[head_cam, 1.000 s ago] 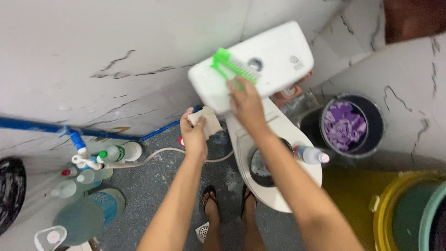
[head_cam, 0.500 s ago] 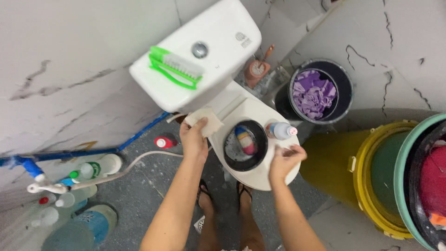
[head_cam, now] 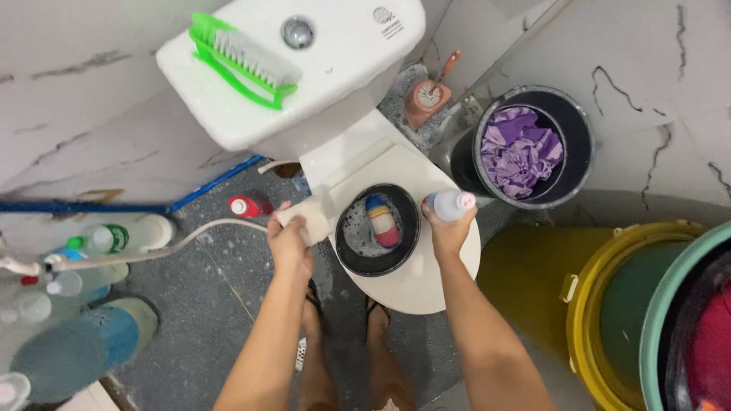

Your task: Cleaning the toilet tank, lid, seat, and surrounding wall tiles with cleaning solution and brushes.

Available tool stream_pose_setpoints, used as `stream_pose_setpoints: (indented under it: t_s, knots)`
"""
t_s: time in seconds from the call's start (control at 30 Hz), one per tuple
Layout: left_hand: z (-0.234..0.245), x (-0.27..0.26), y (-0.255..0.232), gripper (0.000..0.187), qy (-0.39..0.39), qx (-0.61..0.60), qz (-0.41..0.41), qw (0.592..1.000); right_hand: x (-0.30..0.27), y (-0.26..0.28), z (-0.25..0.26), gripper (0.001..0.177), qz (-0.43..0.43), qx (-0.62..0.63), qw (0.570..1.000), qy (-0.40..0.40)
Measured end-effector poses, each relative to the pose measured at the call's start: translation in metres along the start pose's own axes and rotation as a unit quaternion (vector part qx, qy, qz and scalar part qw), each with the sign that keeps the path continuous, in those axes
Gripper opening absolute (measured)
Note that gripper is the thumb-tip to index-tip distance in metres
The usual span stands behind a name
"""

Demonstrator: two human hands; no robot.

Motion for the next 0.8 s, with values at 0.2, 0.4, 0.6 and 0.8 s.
stream_pose_setpoints:
  t_s: [0.2, 0.4, 0.6, 0.8]
  knots:
    - [-0.001, 0.006, 0.015, 0.043, 0.008, -0.002, -0.047, 0.999, 0.036, 0.012, -0.001, 0.079, 0.061, 0.0, 0.995, 0.084]
    - [0.002, -0.012, -0.002, 0.043, -0.016, -0.003, -0.048, 0.999, 0.025, 0.114, 0.012, 0.071, 0.154, -0.179, 0.924, 0.301]
    - [0.011, -0.021, -0.007, 0.041, -0.027, -0.02, -0.062, 0.997, -0.025, 0.17, 0.004, 0.071, 0.216, -0.366, 0.75, 0.508]
    - [0.013, -0.03, -0.01, 0.041, -0.025, -0.023, -0.064, 0.997, -0.044, 0.159, -0.003, 0.062, 0.217, -0.477, 0.667, 0.53]
Point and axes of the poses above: each hand's wrist, its own x-axis towards the middle knuckle, its own z-axis out of the back of the hand, y = z × x, the point moved 6 cm from there along x, towards the middle knuckle, and after that the axes turned 2 degrees about x, right-handed, at the moved point
